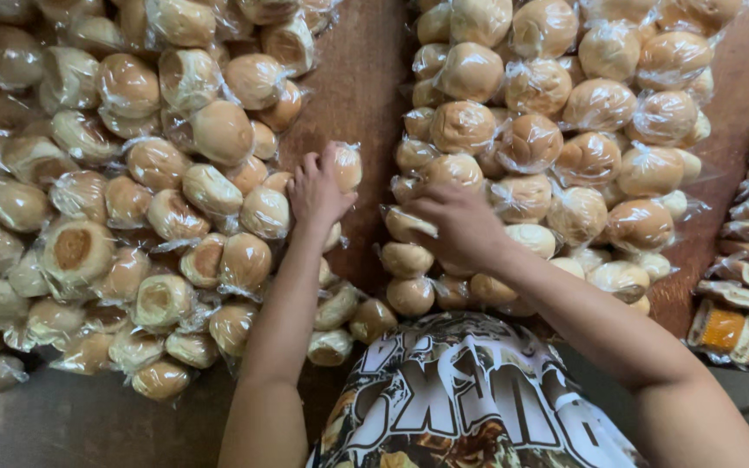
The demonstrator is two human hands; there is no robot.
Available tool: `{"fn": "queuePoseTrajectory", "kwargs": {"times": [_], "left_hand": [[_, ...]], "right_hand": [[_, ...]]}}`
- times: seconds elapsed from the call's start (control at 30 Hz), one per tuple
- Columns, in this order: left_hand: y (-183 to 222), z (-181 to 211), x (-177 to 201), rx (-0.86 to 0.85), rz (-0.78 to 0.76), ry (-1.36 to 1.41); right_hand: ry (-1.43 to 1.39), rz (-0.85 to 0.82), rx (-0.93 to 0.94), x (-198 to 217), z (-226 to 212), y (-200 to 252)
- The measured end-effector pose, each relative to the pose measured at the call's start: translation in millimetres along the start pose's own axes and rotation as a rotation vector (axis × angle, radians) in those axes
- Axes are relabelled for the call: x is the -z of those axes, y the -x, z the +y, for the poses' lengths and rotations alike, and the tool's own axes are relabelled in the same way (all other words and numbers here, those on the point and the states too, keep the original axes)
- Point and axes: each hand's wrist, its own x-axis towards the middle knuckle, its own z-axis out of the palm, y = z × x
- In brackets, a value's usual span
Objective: The person sorts individually wrapped bread rolls on a wooden table, organizing them into piles and rows by hand.
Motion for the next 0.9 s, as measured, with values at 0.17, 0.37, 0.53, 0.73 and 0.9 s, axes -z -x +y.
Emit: {"fn": "queuePoseTrajectory", "kwargs": {"times": [0.17, 0.37, 0.53, 0.73, 0.9], "left_hand": [[-7, -5, 17, 0.166, -0.114, 0.316], [31, -24, 67, -0.182, 0.096, 1.428], [72, -36, 74, -0.382, 0.114, 1.815], [109, -64, 87, -0.274, 0.377, 1.77], [126, -56, 79, -0.265, 0.191, 1.493]], "right_hand": [[0.182, -0.311, 0.154, -79, -39, -39], [0.255, -0.334, 0.21, -141, -48, -92], [0.083, -0.186, 0.159, -165, -41, -98], [-1.152, -0.299, -0.434, -91, -34, -27], [-1.904, -0.126, -0.526, -2, -6, 92]]}}
